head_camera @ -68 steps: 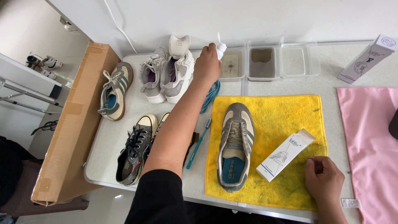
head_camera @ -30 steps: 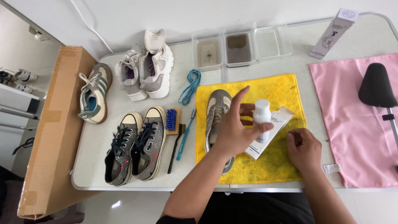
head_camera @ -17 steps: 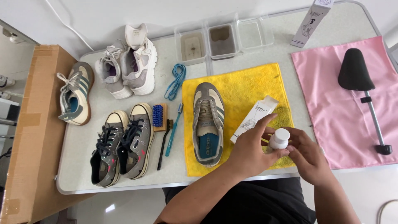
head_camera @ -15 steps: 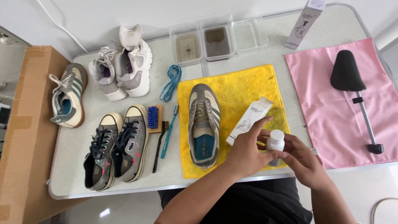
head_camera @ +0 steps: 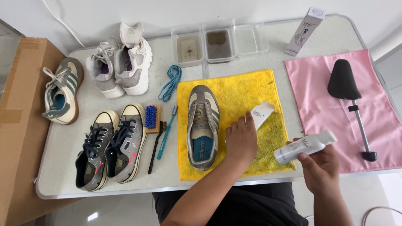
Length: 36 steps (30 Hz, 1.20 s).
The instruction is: The person removes the blue shoelaces from a grey sneaker placed on a yellow towel. They then open a white box, take out a bottle of cleaning solution, and pour the liquid into a small plastic container on the table.
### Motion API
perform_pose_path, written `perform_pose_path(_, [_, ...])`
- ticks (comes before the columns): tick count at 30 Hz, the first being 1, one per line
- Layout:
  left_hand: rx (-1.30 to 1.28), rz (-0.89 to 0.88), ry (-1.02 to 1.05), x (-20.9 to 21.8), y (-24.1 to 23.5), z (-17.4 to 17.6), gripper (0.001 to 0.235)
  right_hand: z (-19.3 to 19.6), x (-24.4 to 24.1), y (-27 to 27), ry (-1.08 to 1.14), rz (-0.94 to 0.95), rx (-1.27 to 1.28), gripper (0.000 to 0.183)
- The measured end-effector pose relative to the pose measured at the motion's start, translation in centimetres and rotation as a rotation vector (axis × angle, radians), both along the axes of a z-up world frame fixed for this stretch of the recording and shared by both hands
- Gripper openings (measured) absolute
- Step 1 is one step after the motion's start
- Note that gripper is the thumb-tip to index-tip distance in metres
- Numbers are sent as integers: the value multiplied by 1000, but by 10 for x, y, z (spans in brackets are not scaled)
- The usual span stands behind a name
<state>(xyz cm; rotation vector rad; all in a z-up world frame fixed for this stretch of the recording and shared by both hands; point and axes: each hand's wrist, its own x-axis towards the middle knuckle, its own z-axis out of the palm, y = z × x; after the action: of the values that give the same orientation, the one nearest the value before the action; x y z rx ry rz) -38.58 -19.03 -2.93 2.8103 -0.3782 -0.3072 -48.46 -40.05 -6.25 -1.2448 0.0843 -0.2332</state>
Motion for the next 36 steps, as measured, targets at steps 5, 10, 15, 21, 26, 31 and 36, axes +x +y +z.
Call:
perform_pose_path(5, [-501, -135, -216, -21, 20, 18, 69, 54, 10, -2, -283, -191, -52, 56])
perform_pose_path(10, [-600, -144, -232, -41, 31, 26, 70, 69, 8, -3, -335, -248, -174, 61])
perform_pose_path(15, [-634, -158, -325, -49, 34, 29, 67, 78, 6, 11, -337, -207, -431, 67])
perform_pose_path(21, [-604, -189, -309, -51, 36, 26, 71, 72, -1, 2, -240, -157, -413, 69])
perform_pose_path(26, [-655, -193, -277, -54, 30, 22, 72, 72, -2, 5, -168, -202, -429, 66])
perform_pose_path(31, [-667, -245, -233, -61, 29, 25, 70, 60, -1, 8, -200, -212, -387, 66])
perform_pose_path(36, [-659, -274, -288, -64, 30, 22, 72, 75, 7, 23, -343, -178, -627, 102])
